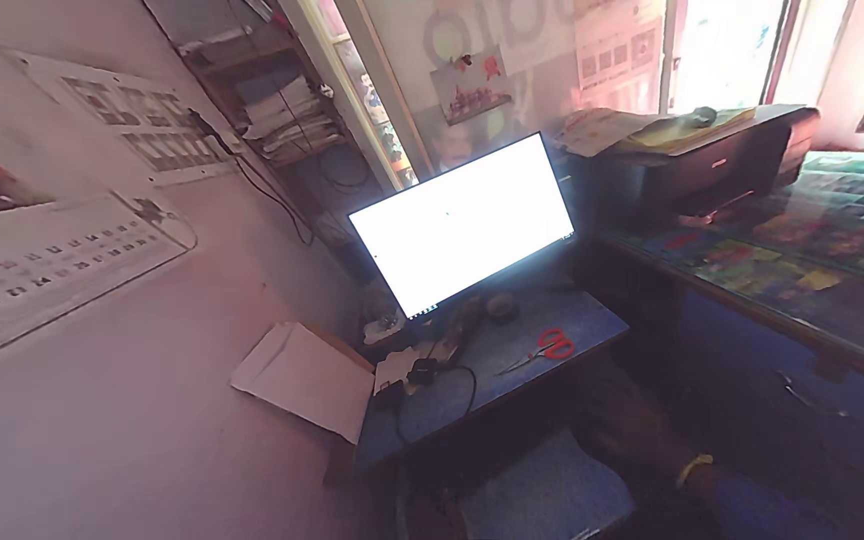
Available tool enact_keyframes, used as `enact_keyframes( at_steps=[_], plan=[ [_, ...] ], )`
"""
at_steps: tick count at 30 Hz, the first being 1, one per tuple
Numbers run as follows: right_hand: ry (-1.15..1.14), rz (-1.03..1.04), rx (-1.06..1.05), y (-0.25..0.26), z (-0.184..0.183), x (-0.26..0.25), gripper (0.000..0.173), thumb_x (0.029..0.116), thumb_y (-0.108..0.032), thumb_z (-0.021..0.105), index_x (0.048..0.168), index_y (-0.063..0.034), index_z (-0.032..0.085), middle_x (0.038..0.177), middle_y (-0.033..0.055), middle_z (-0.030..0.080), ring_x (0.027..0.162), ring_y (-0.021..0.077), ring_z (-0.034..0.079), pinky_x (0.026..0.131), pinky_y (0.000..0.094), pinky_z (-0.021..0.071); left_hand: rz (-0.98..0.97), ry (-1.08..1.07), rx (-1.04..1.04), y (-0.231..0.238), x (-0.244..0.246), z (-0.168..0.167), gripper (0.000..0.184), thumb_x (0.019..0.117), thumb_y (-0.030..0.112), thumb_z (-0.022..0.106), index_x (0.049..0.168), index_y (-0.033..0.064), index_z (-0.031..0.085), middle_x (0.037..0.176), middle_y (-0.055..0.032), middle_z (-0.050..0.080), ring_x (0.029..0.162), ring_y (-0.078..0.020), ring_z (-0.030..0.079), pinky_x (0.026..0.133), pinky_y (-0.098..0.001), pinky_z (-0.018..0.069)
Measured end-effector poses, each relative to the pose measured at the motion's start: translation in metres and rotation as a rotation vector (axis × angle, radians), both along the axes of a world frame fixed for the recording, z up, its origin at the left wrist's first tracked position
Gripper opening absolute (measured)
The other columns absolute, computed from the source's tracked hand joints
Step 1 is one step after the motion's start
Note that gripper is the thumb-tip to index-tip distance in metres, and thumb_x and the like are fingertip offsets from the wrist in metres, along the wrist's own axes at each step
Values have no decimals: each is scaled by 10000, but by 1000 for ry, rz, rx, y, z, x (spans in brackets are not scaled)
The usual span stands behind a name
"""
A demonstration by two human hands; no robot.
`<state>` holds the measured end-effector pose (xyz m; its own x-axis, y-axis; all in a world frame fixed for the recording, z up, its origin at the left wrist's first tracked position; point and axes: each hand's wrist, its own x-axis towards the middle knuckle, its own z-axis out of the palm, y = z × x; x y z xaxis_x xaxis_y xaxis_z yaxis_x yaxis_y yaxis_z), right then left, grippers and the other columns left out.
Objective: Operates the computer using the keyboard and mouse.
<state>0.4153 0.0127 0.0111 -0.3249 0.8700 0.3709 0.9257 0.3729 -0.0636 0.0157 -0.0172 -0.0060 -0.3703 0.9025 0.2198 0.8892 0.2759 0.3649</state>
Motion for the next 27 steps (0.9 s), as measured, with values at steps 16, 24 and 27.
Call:
enact_keyframes(
  at_steps=[16, 24, 27],
  plan=[
    [190, -325, -309, -6, 13, 8, 584, 1008, -458, 502, 1523, -183, 497, 1598, 148, 426, 1473, 346, 411, 1181, 538, 377, 6, 74, 56, -5, 2, -1, 694, 1054, 499, 418, 1475, -49, 480, 1551, -246, 452, 1445, -354, 452, 1195, -490, 372],
    [249, -386, -290, 6, 5, 7, 534, 1055, -384, 458, 1536, -154, 475, 1603, 157, 413, 1469, 325, 423, 1185, 488, 392, -103, 57, 69, 0, 3, 10, 563, 1001, 364, 577, 1421, -11, 561, 1553, -229, 457, 1441, -373, 445, 1184, -534, 359],
    [201, -338, -282, 3, 5, 6, 499, 1012, -375, 533, 1456, -152, 573, 1556, 167, 473, 1439, 337, 459, 1149, 504, 426, -132, 98, 40, -4, 3, 13, 533, 1029, 403, 507, 1367, 7, 621, 1559, -209, 462, 1443, -363, 450, 1191, -508, 362]
  ],
)
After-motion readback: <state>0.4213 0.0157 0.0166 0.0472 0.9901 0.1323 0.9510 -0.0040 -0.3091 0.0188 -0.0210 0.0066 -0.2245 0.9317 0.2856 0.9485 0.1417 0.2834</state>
